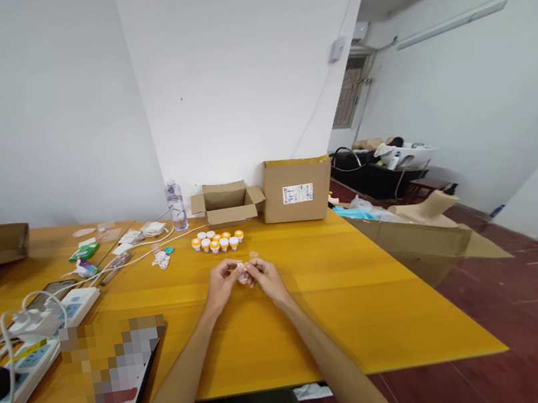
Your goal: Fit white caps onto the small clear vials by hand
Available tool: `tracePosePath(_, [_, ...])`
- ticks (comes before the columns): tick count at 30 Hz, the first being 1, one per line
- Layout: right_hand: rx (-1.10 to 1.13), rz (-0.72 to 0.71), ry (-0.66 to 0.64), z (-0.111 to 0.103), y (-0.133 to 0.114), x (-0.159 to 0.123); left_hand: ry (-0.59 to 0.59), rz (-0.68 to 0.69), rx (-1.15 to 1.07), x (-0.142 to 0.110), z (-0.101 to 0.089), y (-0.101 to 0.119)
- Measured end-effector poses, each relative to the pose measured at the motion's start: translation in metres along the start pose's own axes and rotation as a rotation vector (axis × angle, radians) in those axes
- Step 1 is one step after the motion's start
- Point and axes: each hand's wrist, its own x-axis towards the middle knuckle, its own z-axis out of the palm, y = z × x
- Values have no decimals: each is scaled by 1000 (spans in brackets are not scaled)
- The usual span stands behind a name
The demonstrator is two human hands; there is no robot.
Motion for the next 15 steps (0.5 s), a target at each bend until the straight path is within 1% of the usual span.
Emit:
tracePosePath(7, [23, -1, 24, -3, 0, -2, -28, -46, -83, 0, 1, -4])
tracePosePath(15, [40, 5, 28, -2, -1, -2, -21, -43, 11, 0, -2, -6])
